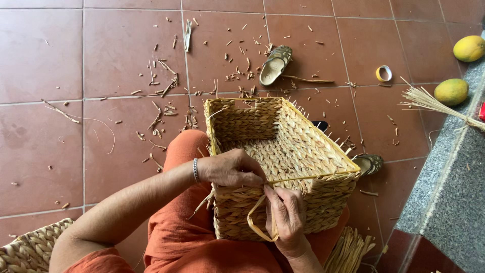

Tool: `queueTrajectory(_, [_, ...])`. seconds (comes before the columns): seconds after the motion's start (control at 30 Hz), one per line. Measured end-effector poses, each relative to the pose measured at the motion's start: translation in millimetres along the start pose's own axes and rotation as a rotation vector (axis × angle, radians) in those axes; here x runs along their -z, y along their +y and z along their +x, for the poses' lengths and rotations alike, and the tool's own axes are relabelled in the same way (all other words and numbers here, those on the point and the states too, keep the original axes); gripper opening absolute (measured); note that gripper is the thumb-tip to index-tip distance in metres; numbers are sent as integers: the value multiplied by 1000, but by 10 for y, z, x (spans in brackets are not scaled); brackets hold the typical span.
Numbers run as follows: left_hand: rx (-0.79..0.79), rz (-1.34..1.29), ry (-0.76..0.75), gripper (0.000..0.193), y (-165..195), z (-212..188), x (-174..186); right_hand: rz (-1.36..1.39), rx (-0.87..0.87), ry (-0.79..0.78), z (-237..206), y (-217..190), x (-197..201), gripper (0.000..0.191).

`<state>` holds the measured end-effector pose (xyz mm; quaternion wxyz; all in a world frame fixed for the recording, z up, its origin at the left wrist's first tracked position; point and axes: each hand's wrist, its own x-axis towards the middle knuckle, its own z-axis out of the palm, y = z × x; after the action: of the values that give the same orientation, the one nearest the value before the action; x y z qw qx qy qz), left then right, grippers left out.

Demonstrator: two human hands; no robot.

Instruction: The person sits on the floor weaving a water hyacinth basket, tucking and pressing woven strands along the rim and sides by hand. They use scissors to trim the protruding straw ends around the basket, rotating the basket to reach each side, and continue tucking and cutting until the edges are trimmed.

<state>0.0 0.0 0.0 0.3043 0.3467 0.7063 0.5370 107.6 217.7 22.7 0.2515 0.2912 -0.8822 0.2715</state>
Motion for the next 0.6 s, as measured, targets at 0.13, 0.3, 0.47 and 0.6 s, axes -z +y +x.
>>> queueTrajectory(0.13, [-34, -261, -34, 38, -95, 42, 123, -40, -4, -91, 46, -8, 55, 40])
queueTrajectory(0.3, [234, -414, -190, 27, -175, 256, 162, -64, -24, -199, 125, -18, 140, 38])
queueTrajectory(0.47, [103, -376, -269, 26, -245, 355, 70, 25, -67, -154, 109, 57, 91, 30])
queueTrajectory(0.6, [67, -365, -205, 21, -298, 343, 47, 99, -97, -64, 0, 154, 26, 21])
